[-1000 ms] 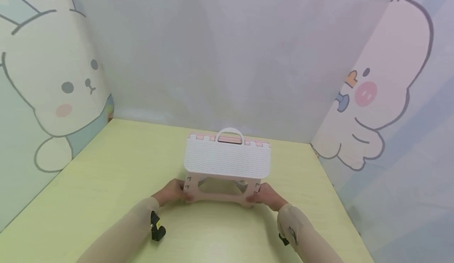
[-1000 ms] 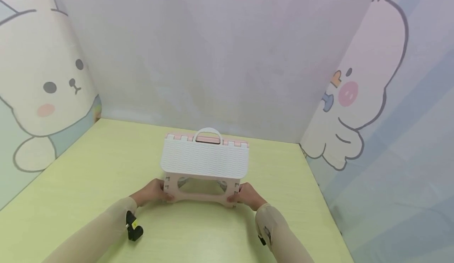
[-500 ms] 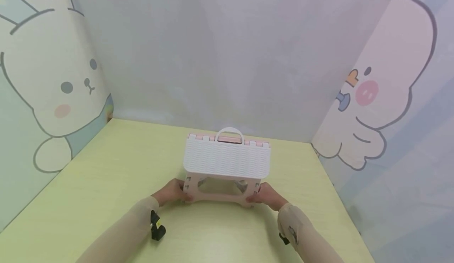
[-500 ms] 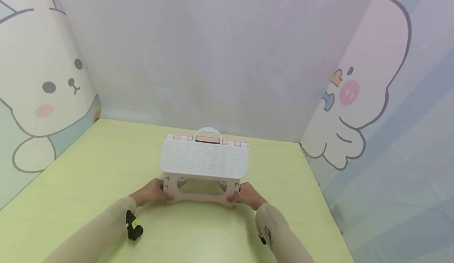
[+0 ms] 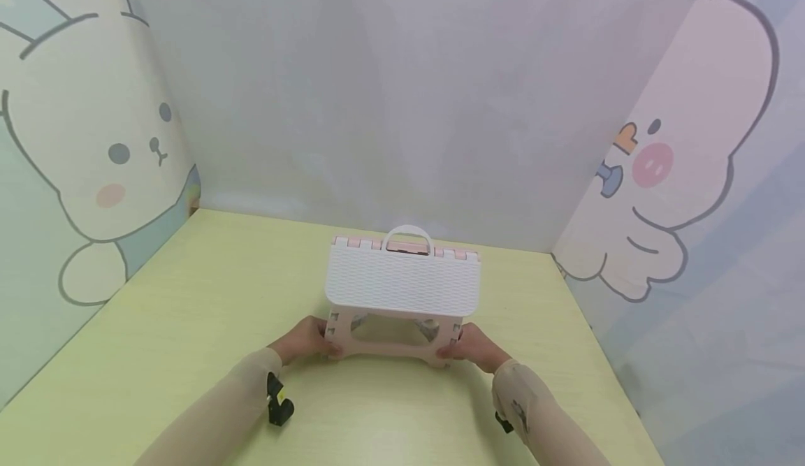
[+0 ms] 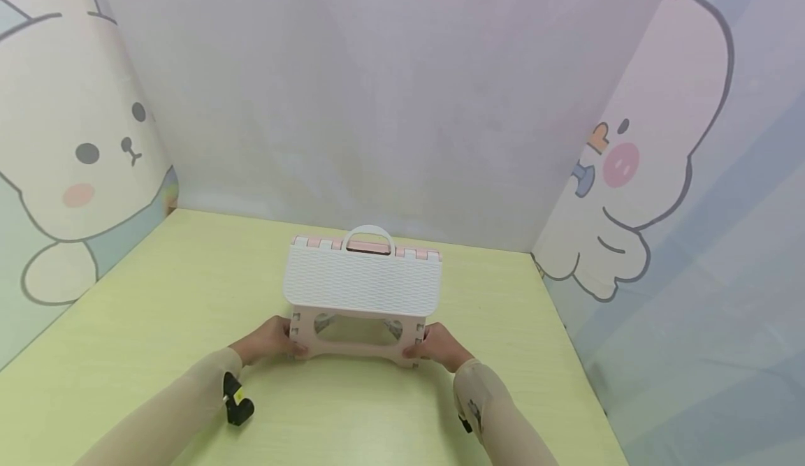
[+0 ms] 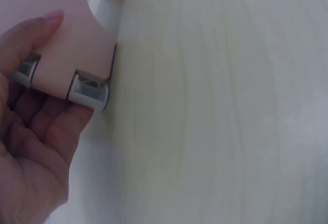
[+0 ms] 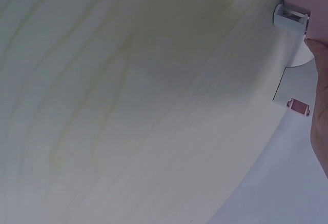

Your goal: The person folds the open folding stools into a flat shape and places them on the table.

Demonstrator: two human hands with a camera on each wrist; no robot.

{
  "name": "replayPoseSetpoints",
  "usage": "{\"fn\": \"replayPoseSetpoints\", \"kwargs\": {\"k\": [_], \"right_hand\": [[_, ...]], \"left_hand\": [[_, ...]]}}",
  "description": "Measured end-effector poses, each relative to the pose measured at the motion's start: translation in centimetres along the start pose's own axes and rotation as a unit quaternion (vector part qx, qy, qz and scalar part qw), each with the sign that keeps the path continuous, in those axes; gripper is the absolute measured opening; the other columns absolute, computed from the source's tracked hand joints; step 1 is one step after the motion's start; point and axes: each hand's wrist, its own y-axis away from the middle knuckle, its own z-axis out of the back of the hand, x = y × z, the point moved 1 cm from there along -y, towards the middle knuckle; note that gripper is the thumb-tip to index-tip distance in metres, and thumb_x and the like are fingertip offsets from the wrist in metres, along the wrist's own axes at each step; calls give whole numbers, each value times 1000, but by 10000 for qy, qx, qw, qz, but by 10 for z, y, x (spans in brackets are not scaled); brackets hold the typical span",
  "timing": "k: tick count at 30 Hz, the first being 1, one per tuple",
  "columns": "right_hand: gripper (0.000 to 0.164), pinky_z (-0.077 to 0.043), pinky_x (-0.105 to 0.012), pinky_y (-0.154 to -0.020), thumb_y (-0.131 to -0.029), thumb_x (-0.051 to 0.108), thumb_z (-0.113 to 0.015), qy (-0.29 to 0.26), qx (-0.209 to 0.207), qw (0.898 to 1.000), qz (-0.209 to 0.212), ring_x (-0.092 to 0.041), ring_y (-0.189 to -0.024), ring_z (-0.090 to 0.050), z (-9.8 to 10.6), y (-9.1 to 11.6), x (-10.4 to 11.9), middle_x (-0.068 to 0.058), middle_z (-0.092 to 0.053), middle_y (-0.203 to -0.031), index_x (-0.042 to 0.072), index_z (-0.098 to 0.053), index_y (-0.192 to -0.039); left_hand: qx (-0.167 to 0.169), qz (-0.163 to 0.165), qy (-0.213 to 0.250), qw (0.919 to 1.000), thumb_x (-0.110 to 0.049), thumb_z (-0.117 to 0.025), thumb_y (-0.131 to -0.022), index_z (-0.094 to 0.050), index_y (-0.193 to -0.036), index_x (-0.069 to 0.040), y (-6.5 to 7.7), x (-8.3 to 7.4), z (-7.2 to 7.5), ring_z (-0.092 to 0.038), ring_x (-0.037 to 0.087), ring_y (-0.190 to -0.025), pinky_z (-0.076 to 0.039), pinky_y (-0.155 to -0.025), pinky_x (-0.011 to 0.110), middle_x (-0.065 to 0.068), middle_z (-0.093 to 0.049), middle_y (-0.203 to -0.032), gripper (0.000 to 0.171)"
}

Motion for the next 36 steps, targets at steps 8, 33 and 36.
{"fn": "replayPoseSetpoints", "kwargs": {"k": [8, 33, 36], "right_hand": [[35, -50, -40, -80, -76, 5, -73, -16, 17, 10000, 17, -16, -89, -60, -1, 2, 3, -10, -69, -106, -6, -64, -108], [41, -49, -35, -82, -73, 10, -74, 115, -147, 9998, 31, -14, -90, -59, -1, -1, -2, -11, -68, -107, -6, -65, -109], [39, -48, -32, -79, -74, 10, -75, 183, -197, 9996, 52, -13, -87, -58, -1, -1, -1, -11, -69, -105, -6, -65, -108]], "left_hand": [[-7, -28, -34, 10000, -8, -81, -72, -70, -101, 2, 1, 0, 0, -57, 17, -76, -49, -71, 33, 7, -70, -92, 33], [136, -103, 51, 9998, -11, -80, -74, -69, -101, 1, -2, 3, 1, -58, 17, -77, -48, -71, 33, 6, -70, -92, 32], [147, -141, 61, 9998, -11, -81, -73, -69, -102, 1, -2, 4, 2, -58, 17, -77, -48, -72, 33, 7, -70, -92, 33]]}}
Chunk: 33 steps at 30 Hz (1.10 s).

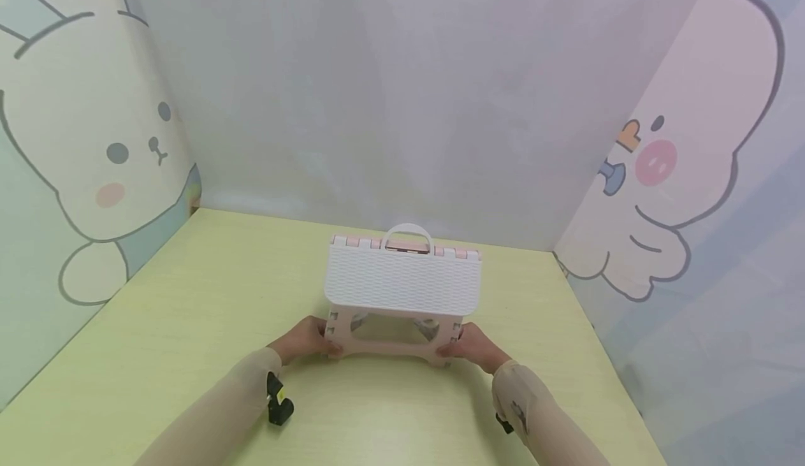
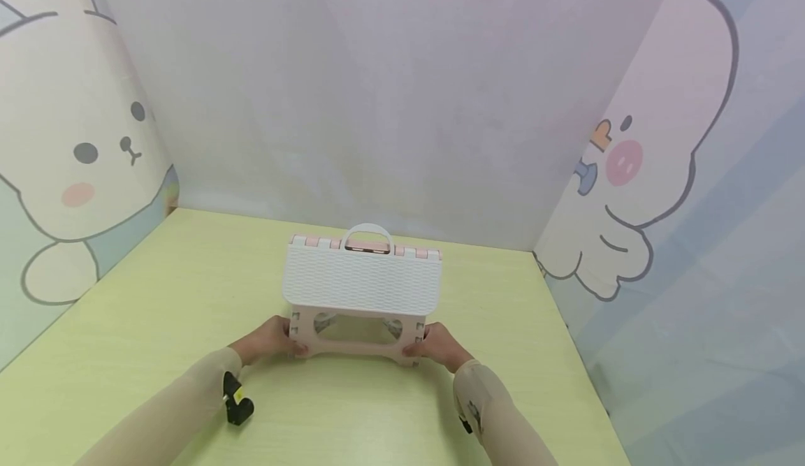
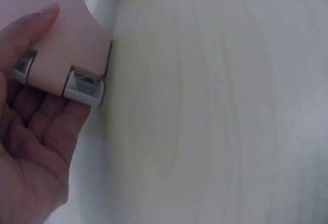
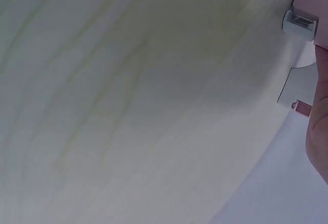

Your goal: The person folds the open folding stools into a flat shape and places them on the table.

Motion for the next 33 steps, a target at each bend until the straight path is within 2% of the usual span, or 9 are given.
{"fn": "replayPoseSetpoints", "kwargs": {"k": [6, 16, 33], "right_hand": [[40, -48, -30, -79, -74, 9, -74, 38, 37, 10000, 53, -13, -88, -58, 1, -1, 0, -11, -69, -106, -6, -65, -109], [40, -50, -39, -84, -74, 7, -74, -113, 86, 9999, 10, -14, -91, -60, 1, -2, -3, -11, -68, -108, -7, -64, -110], [40, -51, -36, -82, -73, 8, -75, -189, -9, 9997, -155, -13, -89, -60, 0, -4, -2, -9, -69, -104, -6, -65, -108]], "left_hand": [[29, -72, 28, 10000, -11, -81, -74, -69, -101, 2, 0, 1, 0, -57, 18, -77, -48, -71, 34, 7, -70, -92, 32], [6, 41, 71, 10000, -10, -81, -74, -69, -101, 2, -2, 2, -1, -59, 17, -78, -50, -73, 34, 7, -70, -93, 33], [111, -128, 73, 9998, -10, -80, -74, -69, -100, 2, -1, 0, 1, -56, 17, -76, -48, -71, 32, 6, -69, -90, 31]]}}
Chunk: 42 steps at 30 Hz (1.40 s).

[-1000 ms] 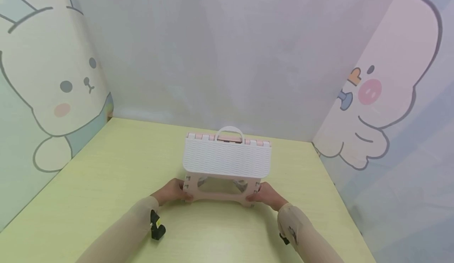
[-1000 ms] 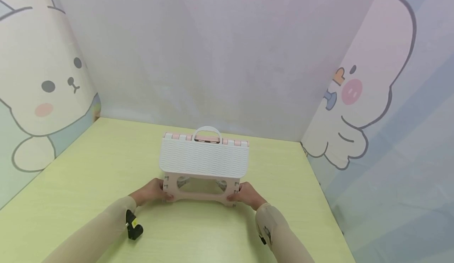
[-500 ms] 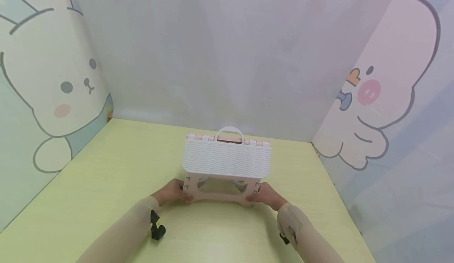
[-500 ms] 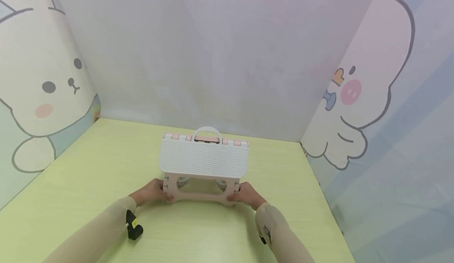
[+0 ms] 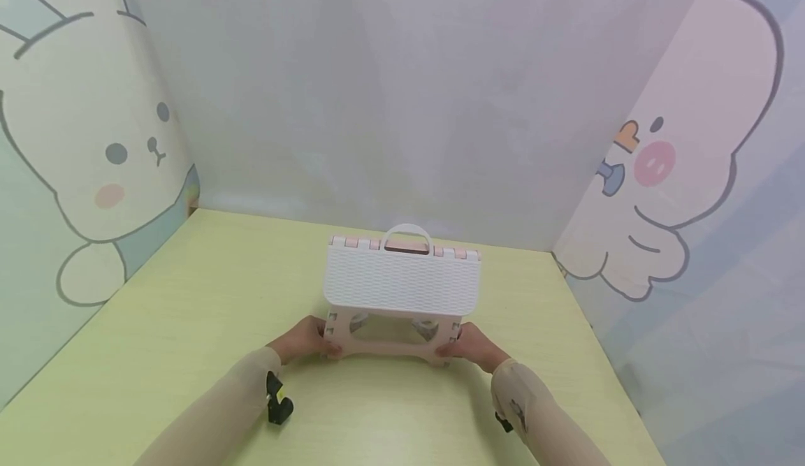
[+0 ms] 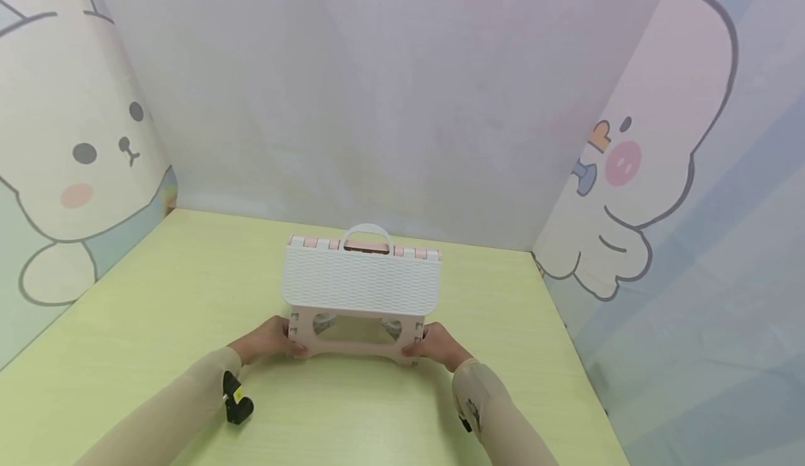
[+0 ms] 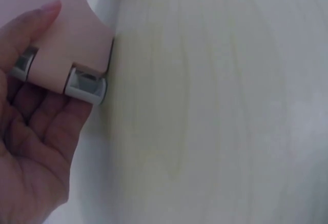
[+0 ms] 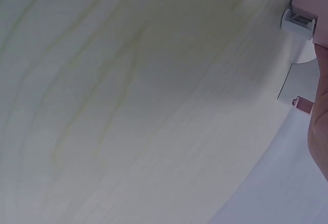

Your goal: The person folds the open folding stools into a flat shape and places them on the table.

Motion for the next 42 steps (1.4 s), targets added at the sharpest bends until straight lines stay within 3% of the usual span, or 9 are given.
{"fn": "replayPoseSetpoints", "kwargs": {"k": [15, 42], "right_hand": [[44, -49, -36, -84, -74, 9, -75, -10, -52, 9998, -173, -13, -91, -59, -2, 2, 3, -10, -68, -108, -6, -63, -113], [42, -50, -36, -82, -74, 8, -75, 8, 19, 10000, -89, -15, -90, -60, -1, 0, 1, -9, -68, -105, -5, -63, -112]], "left_hand": [[-2, 39, 32, 10000, -10, -79, -75, -69, -100, 3, 0, 0, 0, -56, 16, -75, -47, -70, 31, 5, -69, -88, 30], [14, -70, -1, 10000, -11, -80, -75, -69, -101, 2, 0, 1, 0, -54, 16, -73, -45, -67, 30, 4, -69, -86, 31]]}}
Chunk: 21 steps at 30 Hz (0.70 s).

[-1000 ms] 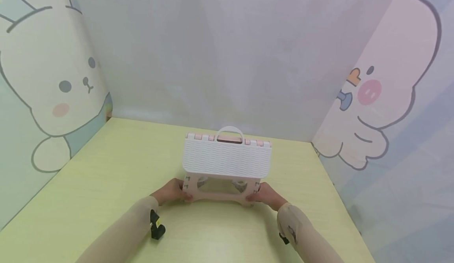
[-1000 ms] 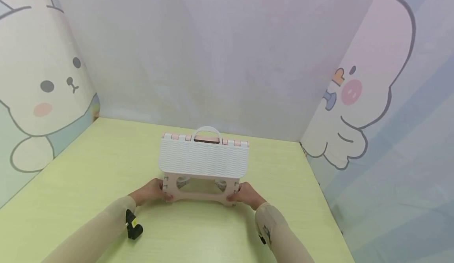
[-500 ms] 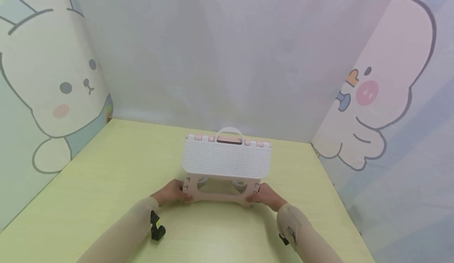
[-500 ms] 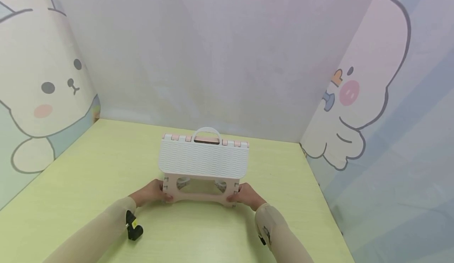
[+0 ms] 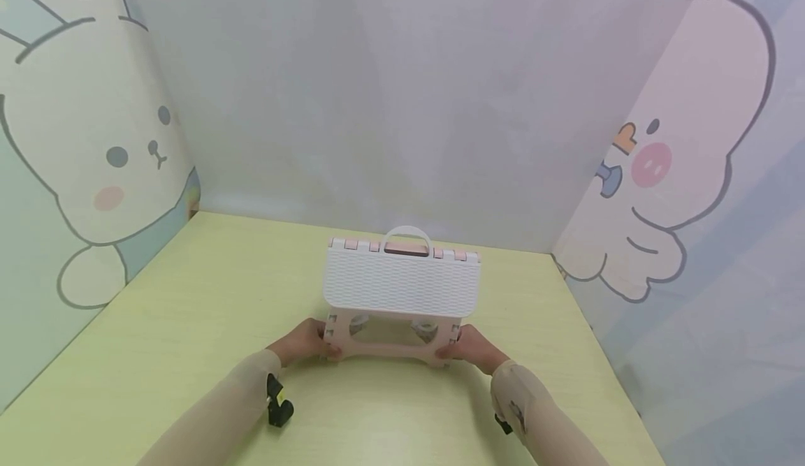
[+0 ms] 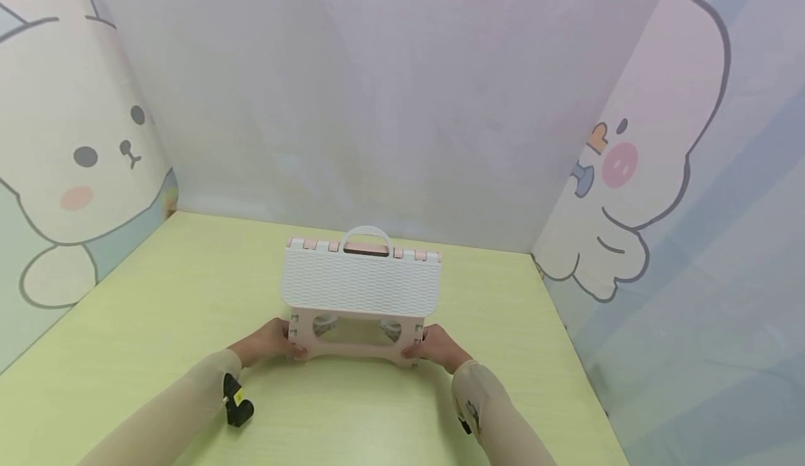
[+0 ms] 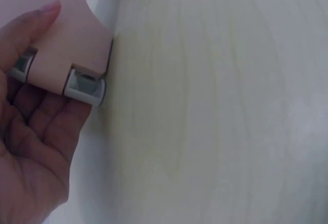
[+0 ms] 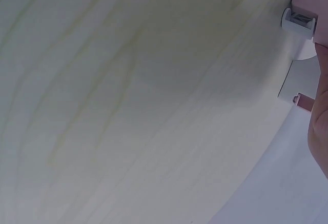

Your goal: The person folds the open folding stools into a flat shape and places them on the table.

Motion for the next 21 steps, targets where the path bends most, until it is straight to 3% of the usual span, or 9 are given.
{"fn": "replayPoseSetpoints", "kwargs": {"k": [21], "right_hand": [[40, -50, -34, -79, -74, 7, -74, -151, 140, 9997, 125, -14, -87, -59, 2, -3, -2, -8, -69, -104, -5, -63, -111]], "left_hand": [[13, 15, -91, 10000, -11, -80, -74, -70, -97, 0, -3, 1, 1, -52, 16, -72, -44, -67, 31, 3, -67, -83, 27]]}}
